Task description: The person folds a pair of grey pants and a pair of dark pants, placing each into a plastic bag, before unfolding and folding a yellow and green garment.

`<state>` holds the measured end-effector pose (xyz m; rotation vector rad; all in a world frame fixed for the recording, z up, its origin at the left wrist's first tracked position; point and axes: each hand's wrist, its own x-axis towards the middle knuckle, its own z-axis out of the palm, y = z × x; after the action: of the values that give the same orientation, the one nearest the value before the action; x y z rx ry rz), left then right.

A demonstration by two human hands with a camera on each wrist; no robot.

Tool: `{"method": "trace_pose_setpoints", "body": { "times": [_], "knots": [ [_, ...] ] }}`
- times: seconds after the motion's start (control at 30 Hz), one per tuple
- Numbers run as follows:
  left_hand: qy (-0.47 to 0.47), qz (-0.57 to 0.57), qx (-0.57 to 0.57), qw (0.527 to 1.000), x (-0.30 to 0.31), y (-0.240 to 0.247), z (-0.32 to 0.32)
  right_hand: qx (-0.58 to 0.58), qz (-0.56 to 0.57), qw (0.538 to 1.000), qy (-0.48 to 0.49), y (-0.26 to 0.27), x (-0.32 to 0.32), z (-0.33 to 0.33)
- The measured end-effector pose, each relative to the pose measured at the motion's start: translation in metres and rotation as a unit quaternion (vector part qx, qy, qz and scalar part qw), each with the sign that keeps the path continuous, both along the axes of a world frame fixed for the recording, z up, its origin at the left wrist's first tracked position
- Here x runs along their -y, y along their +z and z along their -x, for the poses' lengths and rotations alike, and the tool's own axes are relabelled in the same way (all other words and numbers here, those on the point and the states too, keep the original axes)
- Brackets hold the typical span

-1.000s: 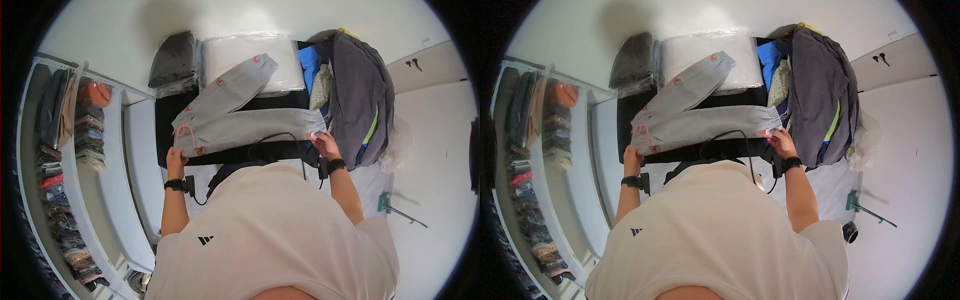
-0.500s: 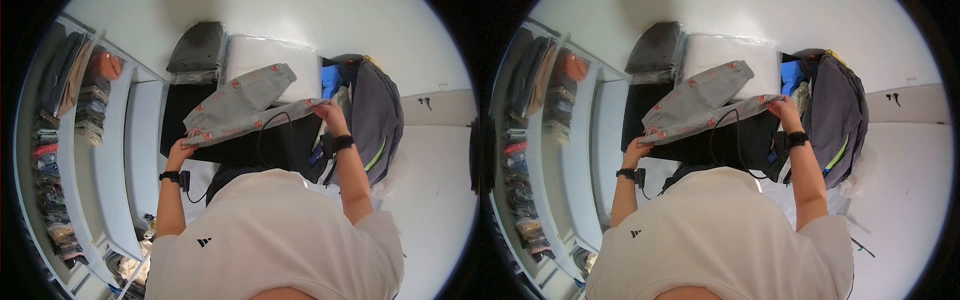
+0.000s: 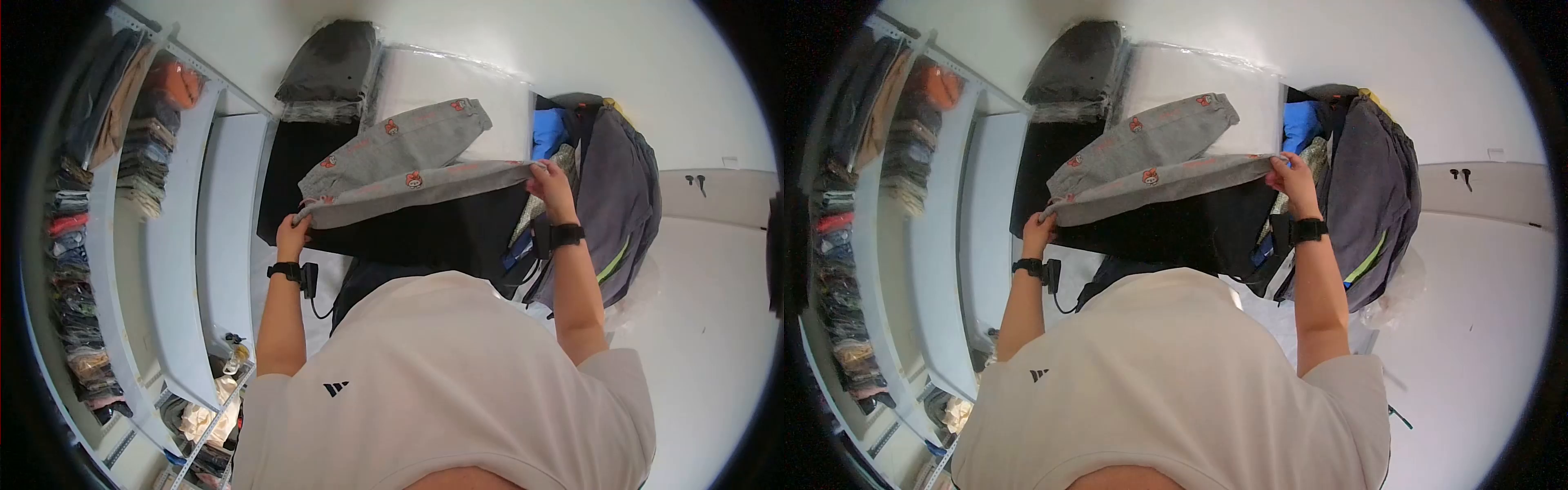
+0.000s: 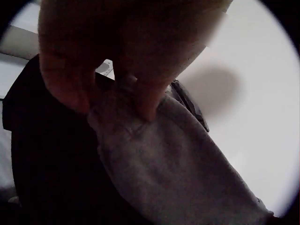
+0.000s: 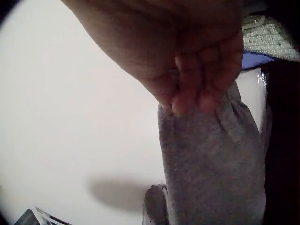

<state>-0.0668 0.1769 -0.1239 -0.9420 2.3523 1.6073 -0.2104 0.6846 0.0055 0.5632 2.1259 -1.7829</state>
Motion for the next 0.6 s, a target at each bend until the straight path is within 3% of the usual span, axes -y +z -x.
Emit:
{"method": "trace_pose_setpoints", "body": {
  "times": [0.03, 0.07, 0.13, 0.17, 0.23, 0.3, 0.37, 0.5, 0.53, 0.57, 0.6],
  "knots": [
    [-0.063, 0.112, -0.045, 0.991, 0.005, -0.01, -0.004, -0.017, -0.031, 0.999, 0.011, 0.0, -0.003, -0.001],
    [-0.064, 0.115, -0.048, 0.99, 0.004, -0.008, -0.006, -0.02, -0.029, 0.999, 0.009, -0.007, -0.011, 0.0],
    [-0.045, 0.149, -0.207, 0.966, 0.001, -0.002, -0.008, -0.162, -0.17, 0.972, 0.025, -0.018, -0.015, 0.007],
    [-0.045, 0.151, -0.21, 0.965, 0.001, 0.002, -0.007, -0.165, -0.168, 0.971, 0.025, -0.018, -0.014, 0.013],
    [0.012, -0.057, -0.081, 0.995, 0.003, 0.01, -0.002, -0.241, -0.107, 0.963, 0.049, -0.011, -0.004, 0.031],
    [0.019, -0.053, -0.086, 0.995, 0.002, 0.009, 0.008, -0.205, -0.113, 0.97, 0.057, 0.002, 0.017, 0.051],
    [0.106, -0.071, -0.091, 0.988, -0.003, 0.006, 0.021, -0.199, -0.134, 0.969, 0.053, -0.004, 0.032, 0.083],
    [0.141, -0.084, -0.071, 0.984, 0.005, -0.032, 0.039, -0.165, -0.068, 0.984, 0.03, -0.066, 0.051, 0.157],
    [0.157, -0.018, -0.034, 0.987, 0.0, -0.032, 0.041, -0.165, -0.068, 0.983, 0.034, -0.079, 0.054, 0.164],
    [0.172, 0.049, 0.005, 0.984, -0.003, -0.033, 0.043, -0.12, -0.108, 0.985, 0.059, -0.092, 0.058, 0.17],
    [0.179, 0.013, 0.016, 0.984, -0.003, -0.035, 0.043, -0.074, -0.149, 0.982, 0.084, -0.106, 0.064, 0.176]
  ]
}}
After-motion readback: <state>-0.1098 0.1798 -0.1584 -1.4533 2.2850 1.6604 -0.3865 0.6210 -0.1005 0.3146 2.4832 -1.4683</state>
